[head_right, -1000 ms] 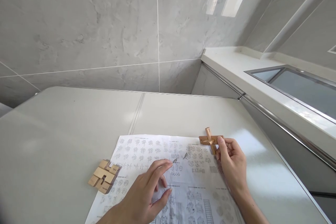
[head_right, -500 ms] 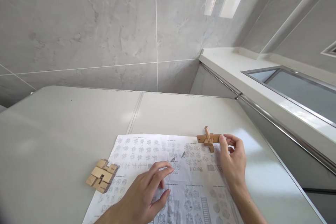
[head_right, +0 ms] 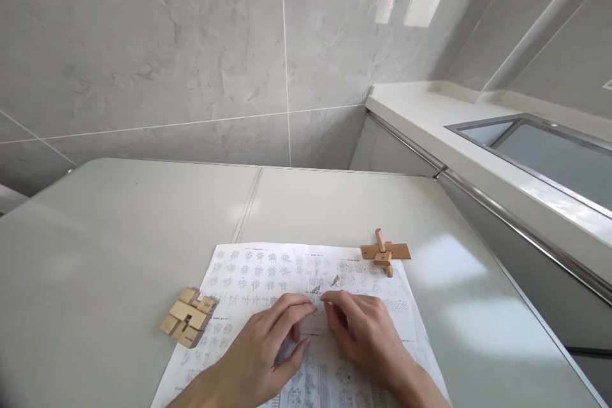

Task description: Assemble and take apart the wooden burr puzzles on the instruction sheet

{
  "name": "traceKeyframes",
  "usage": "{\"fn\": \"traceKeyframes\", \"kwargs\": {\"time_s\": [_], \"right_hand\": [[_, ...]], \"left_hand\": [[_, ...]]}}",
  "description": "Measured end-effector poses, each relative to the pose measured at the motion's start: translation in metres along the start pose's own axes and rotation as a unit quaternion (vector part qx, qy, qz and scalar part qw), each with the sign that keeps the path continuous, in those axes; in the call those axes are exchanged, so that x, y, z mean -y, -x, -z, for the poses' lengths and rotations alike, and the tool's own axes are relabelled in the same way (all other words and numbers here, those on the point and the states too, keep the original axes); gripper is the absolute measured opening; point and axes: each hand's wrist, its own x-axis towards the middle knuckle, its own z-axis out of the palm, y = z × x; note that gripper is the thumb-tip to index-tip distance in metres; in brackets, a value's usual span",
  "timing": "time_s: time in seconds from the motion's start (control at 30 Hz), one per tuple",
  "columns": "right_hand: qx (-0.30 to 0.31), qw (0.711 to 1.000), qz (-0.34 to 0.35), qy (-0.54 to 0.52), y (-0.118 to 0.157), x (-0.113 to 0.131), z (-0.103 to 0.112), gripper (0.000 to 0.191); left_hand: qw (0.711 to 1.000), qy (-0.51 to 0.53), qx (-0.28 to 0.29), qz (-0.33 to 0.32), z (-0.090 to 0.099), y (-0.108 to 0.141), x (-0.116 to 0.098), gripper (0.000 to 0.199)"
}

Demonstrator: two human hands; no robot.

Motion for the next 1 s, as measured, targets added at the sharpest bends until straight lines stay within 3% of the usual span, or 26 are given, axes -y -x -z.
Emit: {"fn": "traceKeyframes", "kwargs": {"time_s": [0.1, 0.2, 0.3, 0.4, 0.47, 0.57, 0.77, 1.0], "right_hand": [[0.067, 0.997, -0.002, -0.025, -0.002, 0.001, -0.008, 0.019], [0.058, 0.997, -0.030, -0.029, -0.004, 0.001, -0.009, 0.019], [0.054, 0.997, -0.056, -0.031, -0.004, 0.001, -0.008, 0.019], [0.057, 0.996, -0.062, -0.031, -0.005, 0.001, -0.007, 0.019], [0.056, 0.996, -0.062, -0.031, -0.005, 0.001, -0.008, 0.020], [0.052, 0.996, -0.064, -0.035, -0.005, 0.001, -0.008, 0.021], [0.059, 0.995, -0.076, -0.032, -0.006, 0.001, -0.008, 0.021], [0.056, 0.995, -0.071, -0.040, -0.006, 0.000, -0.008, 0.021]], "left_hand": [[0.998, -0.049, -0.006, -0.034, 0.009, 0.000, -0.006, 0.043], [0.991, -0.125, -0.022, -0.045, 0.023, 0.008, -0.008, 0.031], [0.977, -0.187, -0.103, 0.031, 0.037, 0.025, 0.000, 0.032], [0.936, -0.232, -0.210, 0.162, 0.047, 0.048, 0.011, 0.038], [0.903, -0.235, -0.245, 0.263, 0.050, 0.060, 0.016, 0.047], [0.870, -0.220, -0.274, 0.346, 0.051, 0.073, 0.018, 0.062], [0.846, -0.186, -0.290, 0.407, 0.053, 0.081, 0.026, 0.080], [0.842, -0.172, -0.302, 0.413, 0.063, 0.081, 0.029, 0.081]]}}
